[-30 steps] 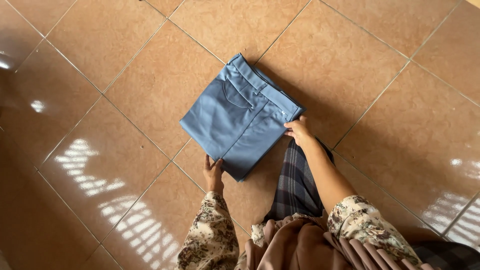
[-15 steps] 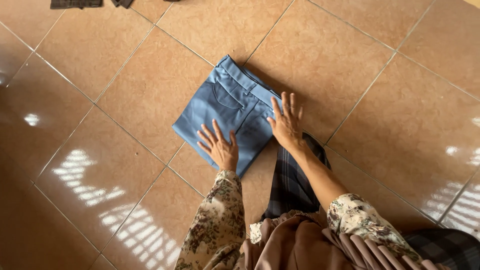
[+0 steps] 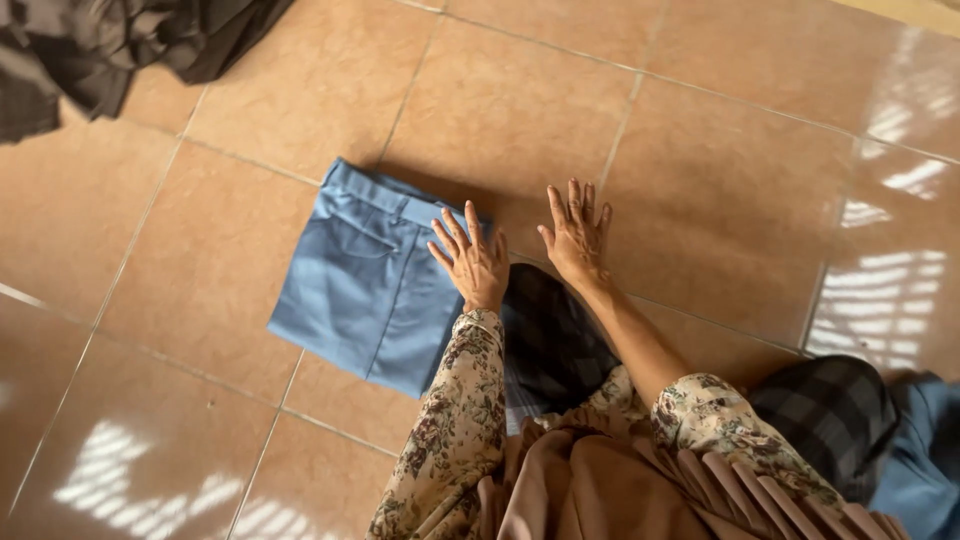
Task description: The person is folding blue trousers and stacking them on the floor.
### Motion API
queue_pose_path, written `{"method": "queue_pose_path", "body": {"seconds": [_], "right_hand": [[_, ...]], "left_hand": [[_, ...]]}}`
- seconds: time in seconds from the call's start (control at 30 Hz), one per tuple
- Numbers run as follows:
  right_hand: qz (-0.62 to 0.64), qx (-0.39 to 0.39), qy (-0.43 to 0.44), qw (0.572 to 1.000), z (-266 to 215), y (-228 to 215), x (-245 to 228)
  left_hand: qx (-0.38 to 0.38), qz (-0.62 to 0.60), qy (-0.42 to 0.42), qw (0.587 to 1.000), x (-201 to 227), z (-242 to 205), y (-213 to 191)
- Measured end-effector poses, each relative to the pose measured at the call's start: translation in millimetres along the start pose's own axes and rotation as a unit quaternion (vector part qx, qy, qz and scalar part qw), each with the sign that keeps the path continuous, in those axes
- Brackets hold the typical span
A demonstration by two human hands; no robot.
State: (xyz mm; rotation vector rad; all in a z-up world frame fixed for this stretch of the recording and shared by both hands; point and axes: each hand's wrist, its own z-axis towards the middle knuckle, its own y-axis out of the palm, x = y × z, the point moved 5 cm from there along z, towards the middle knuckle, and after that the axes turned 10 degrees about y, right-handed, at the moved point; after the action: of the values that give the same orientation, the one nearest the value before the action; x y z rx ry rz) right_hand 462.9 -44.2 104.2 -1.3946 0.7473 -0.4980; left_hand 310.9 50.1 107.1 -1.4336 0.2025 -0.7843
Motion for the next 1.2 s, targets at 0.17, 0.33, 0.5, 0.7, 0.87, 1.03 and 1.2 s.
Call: {"method": "queue_pose_path", "body": {"seconds": [0.17,0.33,0.5,0.7,0.87,1.03,1.2], "right_hand": [[-0.001,-0.005,0.057,0.998,-5.3,-3.5,44.4],[-0.006,0.034,0.129,0.991,-19.4,-25.7,120.7],[-0.009,0.061,0.234,0.970,-57.6,-23.2,224.0],[-0.034,0.110,0.347,0.931,-116.0,-61.7,298.8],[-0.019,0.109,0.427,0.898,-178.8,-85.4,373.2],[-0.017,0.090,0.523,0.847,-261.5,-102.8,441.3],[-0.047,0.201,0.579,0.788,-353.0,-119.0,495.6]], "left_hand": [[-0.017,-0.008,0.042,0.999,34.6,2.6,20.7],[-0.038,-0.046,0.118,0.991,101.0,6.1,51.6],[-0.095,-0.028,0.209,0.973,190.4,-13.1,94.9],[-0.131,-0.031,0.335,0.933,296.8,-55.6,111.0],[-0.128,-0.070,0.438,0.887,387.9,-116.5,135.6],[-0.159,-0.124,0.527,0.826,466.4,-194.3,124.8],[-0.156,-0.123,0.640,0.742,521.0,-268.9,117.0]]}}
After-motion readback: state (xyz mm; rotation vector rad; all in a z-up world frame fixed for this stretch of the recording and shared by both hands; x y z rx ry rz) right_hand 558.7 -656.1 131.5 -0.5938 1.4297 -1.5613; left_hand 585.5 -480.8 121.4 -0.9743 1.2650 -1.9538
